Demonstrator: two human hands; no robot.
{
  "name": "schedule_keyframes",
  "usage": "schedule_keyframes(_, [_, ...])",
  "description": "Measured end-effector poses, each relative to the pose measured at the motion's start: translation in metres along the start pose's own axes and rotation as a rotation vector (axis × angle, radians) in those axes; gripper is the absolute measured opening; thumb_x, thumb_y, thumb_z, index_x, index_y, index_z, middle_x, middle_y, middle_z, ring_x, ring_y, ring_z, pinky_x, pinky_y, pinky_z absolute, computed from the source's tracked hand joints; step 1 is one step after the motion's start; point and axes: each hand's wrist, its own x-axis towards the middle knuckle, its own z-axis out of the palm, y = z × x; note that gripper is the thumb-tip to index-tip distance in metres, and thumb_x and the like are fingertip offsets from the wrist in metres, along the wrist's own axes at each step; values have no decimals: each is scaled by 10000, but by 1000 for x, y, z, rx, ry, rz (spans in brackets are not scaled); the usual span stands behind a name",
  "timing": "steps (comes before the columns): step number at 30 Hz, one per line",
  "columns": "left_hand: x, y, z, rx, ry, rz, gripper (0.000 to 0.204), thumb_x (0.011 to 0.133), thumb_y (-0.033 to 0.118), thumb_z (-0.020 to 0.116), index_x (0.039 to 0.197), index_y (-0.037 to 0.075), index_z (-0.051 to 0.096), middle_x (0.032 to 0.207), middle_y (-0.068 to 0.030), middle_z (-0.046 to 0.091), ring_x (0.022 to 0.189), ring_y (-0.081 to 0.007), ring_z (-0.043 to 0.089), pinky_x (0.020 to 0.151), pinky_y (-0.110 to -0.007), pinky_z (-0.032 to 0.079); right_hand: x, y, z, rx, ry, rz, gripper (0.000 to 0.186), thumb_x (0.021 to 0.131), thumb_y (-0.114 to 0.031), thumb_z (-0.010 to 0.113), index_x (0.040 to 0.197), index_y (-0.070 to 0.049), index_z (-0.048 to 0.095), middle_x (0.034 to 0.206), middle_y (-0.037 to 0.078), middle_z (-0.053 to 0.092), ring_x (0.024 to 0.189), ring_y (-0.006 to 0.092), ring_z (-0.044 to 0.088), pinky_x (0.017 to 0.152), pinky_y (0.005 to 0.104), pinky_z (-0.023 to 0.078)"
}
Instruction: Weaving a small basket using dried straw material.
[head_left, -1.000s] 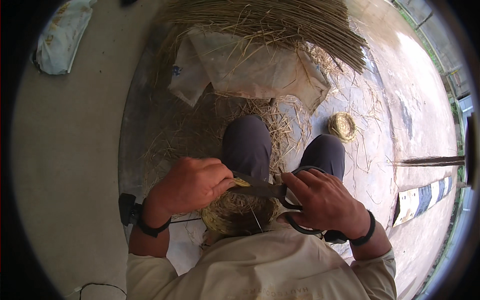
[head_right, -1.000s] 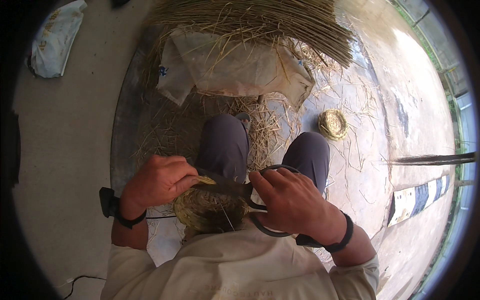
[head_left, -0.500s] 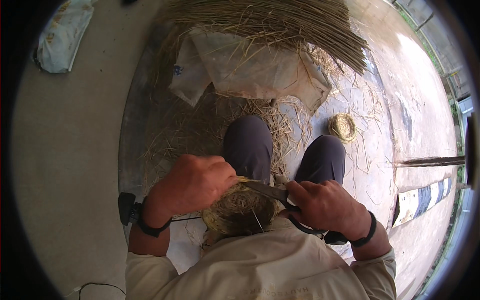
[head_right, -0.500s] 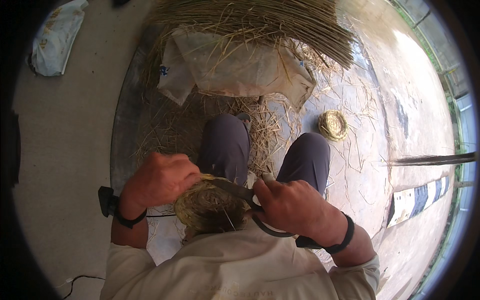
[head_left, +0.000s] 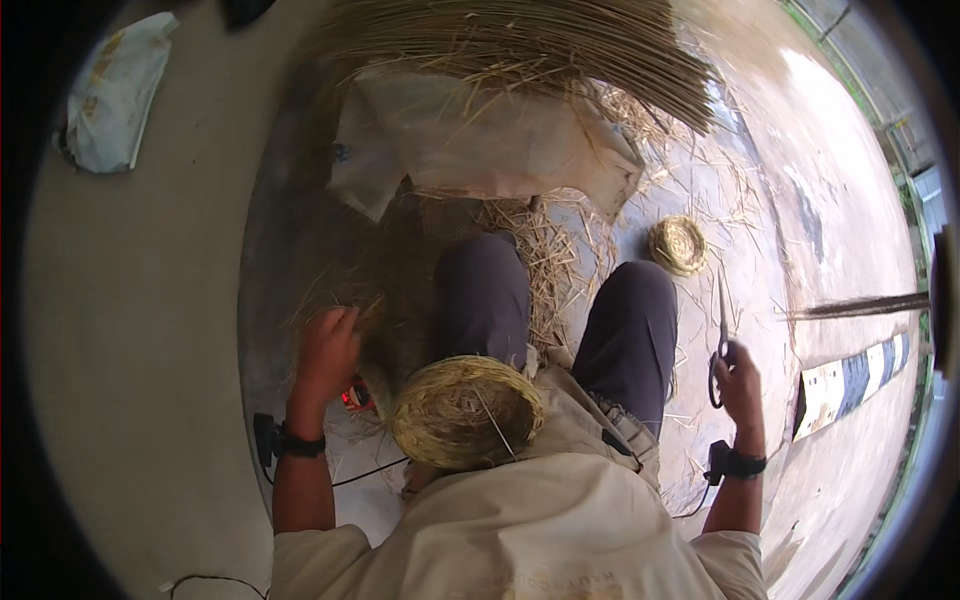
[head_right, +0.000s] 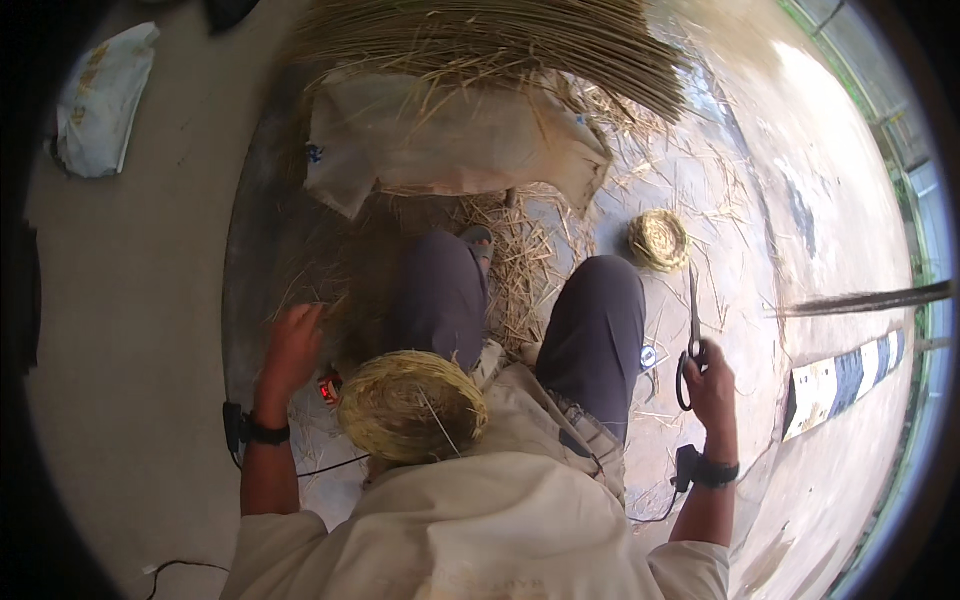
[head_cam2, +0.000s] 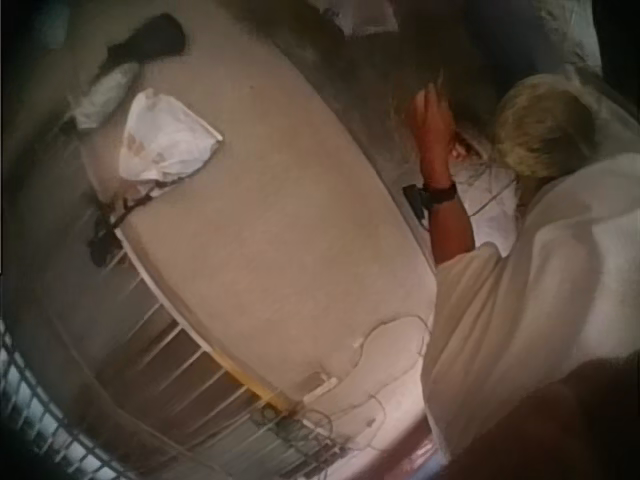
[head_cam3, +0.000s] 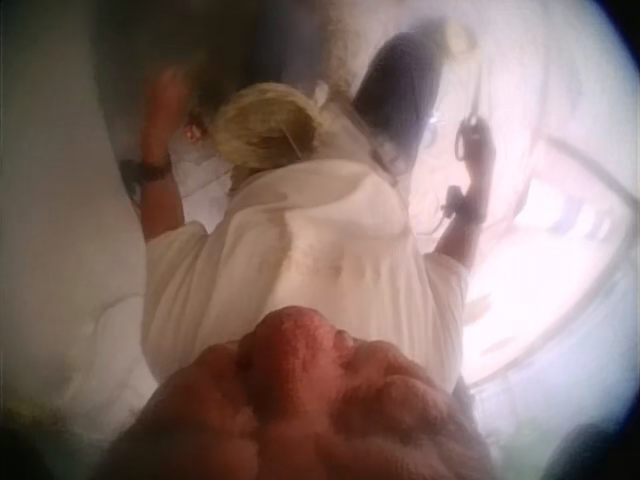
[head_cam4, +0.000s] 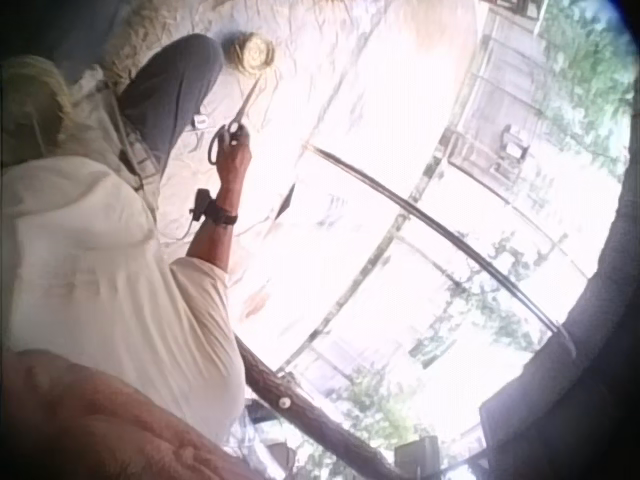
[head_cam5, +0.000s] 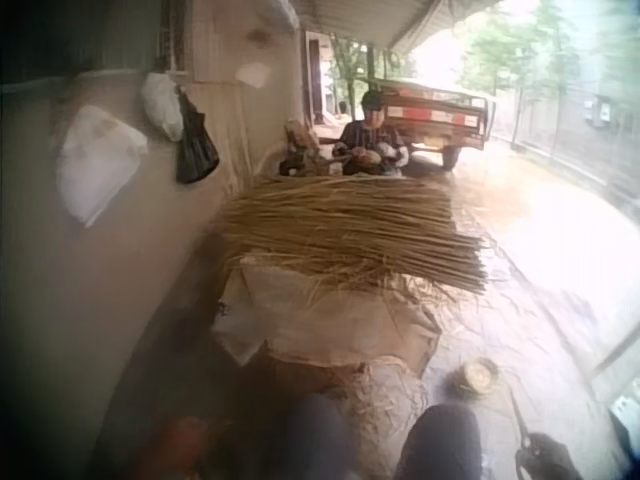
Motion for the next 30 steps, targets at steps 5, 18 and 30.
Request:
schedule_keyframes(5, [-4,26,-12,-307,15,-120,447,972,130,664,1398,-2,621,1326,-200,639,1121,-377,681,967,-408,559,-79,198,103,-236,-123,368,562,877,-299,766,1272,70,611,1096,282,725,987,446,722,848,500,574])
schedule_keyframes(18, [31,170,-93,-268,-302,108,555,932,-17,634,1476,60,559,1287,-239,698,1160,-391,708,958,-449,579,-173,294,252,-142,-207,672,308,816,-60,667,1090,69,725,999,271,759,986,402,752,863,460,595])
schedule_keyframes(30, [36,164,-80,-339,40,-174,550,986,17,550,1532,47,490,1395,-248,653,1285,-372,663,1069,-424,517,-148,337,277,375,-73,725,309,961,-184,616,1144,34,736,865,138,742,738,242,759,577,367,582])
